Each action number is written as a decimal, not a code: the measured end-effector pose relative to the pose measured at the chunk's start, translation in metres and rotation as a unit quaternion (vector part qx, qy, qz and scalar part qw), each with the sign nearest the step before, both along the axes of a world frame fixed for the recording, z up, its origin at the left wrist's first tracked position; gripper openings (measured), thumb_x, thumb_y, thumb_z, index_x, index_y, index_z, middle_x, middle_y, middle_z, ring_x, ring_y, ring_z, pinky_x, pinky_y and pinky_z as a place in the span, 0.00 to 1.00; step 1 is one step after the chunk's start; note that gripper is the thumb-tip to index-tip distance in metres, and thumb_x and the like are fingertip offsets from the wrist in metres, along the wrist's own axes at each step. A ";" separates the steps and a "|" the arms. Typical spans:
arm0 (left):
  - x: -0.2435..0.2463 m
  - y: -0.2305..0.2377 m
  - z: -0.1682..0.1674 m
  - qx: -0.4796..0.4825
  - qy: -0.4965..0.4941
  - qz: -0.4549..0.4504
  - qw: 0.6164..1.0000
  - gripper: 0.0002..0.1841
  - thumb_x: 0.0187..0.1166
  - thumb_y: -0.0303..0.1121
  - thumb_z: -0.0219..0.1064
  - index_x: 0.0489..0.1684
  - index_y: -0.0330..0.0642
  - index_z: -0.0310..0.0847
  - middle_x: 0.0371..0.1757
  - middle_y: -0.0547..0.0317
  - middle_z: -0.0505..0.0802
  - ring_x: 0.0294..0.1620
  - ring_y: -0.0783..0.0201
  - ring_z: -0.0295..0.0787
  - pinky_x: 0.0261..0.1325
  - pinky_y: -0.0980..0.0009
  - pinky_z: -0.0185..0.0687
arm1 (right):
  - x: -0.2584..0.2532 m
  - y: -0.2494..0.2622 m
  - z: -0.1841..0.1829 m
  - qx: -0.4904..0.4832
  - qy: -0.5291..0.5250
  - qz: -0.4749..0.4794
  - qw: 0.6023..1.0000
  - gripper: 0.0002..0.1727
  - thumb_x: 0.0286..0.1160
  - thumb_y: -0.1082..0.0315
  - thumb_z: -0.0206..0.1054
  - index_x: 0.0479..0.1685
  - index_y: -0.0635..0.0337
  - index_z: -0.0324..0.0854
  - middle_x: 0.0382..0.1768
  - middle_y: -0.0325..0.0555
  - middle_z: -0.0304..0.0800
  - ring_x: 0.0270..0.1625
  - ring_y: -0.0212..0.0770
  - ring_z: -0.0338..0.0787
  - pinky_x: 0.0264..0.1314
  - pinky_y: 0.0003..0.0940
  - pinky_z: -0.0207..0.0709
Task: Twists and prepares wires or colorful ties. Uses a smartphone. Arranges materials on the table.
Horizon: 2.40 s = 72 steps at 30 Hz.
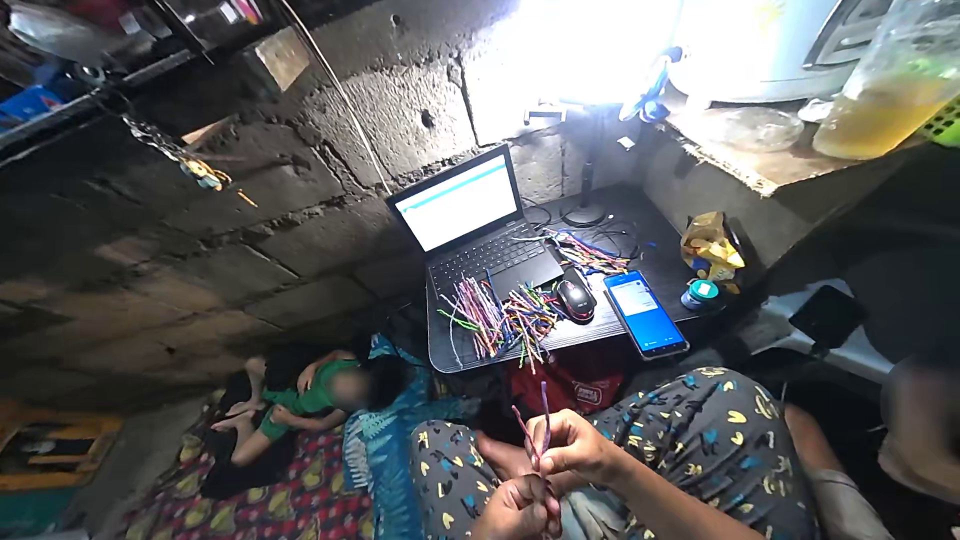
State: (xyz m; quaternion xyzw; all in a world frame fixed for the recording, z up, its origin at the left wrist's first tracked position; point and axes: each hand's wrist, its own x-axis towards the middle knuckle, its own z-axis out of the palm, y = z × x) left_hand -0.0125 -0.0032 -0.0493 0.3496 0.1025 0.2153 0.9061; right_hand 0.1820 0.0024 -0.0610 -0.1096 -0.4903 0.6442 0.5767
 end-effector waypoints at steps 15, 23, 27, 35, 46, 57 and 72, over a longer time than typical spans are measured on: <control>-0.001 -0.008 0.019 0.067 0.113 0.112 0.985 0.11 0.78 0.44 0.71 0.50 0.55 0.94 0.44 0.69 0.97 0.43 0.78 0.92 0.54 0.78 0.86 | -0.002 0.003 0.005 -0.015 -0.069 -0.047 0.996 0.07 0.76 0.62 0.72 0.34 0.53 0.91 0.39 0.24 0.91 0.45 0.16 0.86 0.51 0.17 0.79; -0.003 -0.005 0.009 0.037 0.033 0.051 0.997 0.08 0.75 0.40 0.74 0.48 0.58 0.96 0.41 0.72 0.97 0.39 0.81 0.90 0.48 0.81 0.84 | 0.002 0.003 0.006 0.025 -0.071 -0.050 0.996 0.07 0.76 0.64 0.71 0.34 0.56 0.91 0.39 0.25 0.91 0.48 0.16 0.85 0.55 0.17 0.78; 0.002 -0.007 0.003 0.079 0.089 0.137 0.983 0.05 0.72 0.38 0.77 0.41 0.59 0.94 0.38 0.71 0.95 0.39 0.79 0.90 0.49 0.78 0.85 | 0.000 0.000 0.009 0.025 -0.112 -0.140 0.984 0.11 0.76 0.61 0.72 0.32 0.60 0.91 0.38 0.29 0.91 0.50 0.18 0.84 0.57 0.18 0.77; 0.006 -0.009 0.015 0.186 0.264 0.241 0.915 0.01 0.77 0.30 0.69 0.38 0.49 0.84 0.34 0.73 0.92 0.36 0.79 0.87 0.46 0.78 0.85 | 0.000 0.002 0.007 -0.078 -0.129 -0.126 0.981 0.10 0.74 0.61 0.72 0.32 0.57 0.91 0.37 0.26 0.90 0.44 0.17 0.85 0.52 0.18 0.79; -0.001 -0.005 0.005 -0.017 0.013 0.053 0.998 0.10 0.74 0.39 0.75 0.49 0.54 0.96 0.42 0.70 0.97 0.41 0.79 0.92 0.51 0.80 0.85 | 0.002 0.004 -0.002 0.044 -0.094 -0.024 0.994 0.10 0.78 0.64 0.69 0.37 0.62 0.92 0.41 0.29 0.91 0.52 0.18 0.84 0.59 0.19 0.77; 0.017 -0.009 0.020 0.258 0.351 0.286 0.853 0.04 0.71 0.20 0.69 0.36 0.40 0.83 0.31 0.70 0.91 0.32 0.78 0.88 0.41 0.77 0.86 | -0.002 -0.009 0.012 -0.084 -0.239 -0.194 0.948 0.14 0.75 0.58 0.72 0.36 0.60 0.94 0.39 0.34 0.92 0.50 0.21 0.85 0.59 0.22 0.76; 0.009 -0.013 0.001 -0.028 0.061 0.005 0.998 0.08 0.71 0.41 0.77 0.44 0.56 0.96 0.38 0.72 0.95 0.35 0.80 0.88 0.42 0.83 0.82 | 0.014 -0.002 -0.006 -0.006 -0.022 0.042 0.999 0.02 0.72 0.65 0.74 0.34 0.48 0.91 0.38 0.22 0.92 0.44 0.17 0.87 0.51 0.17 0.80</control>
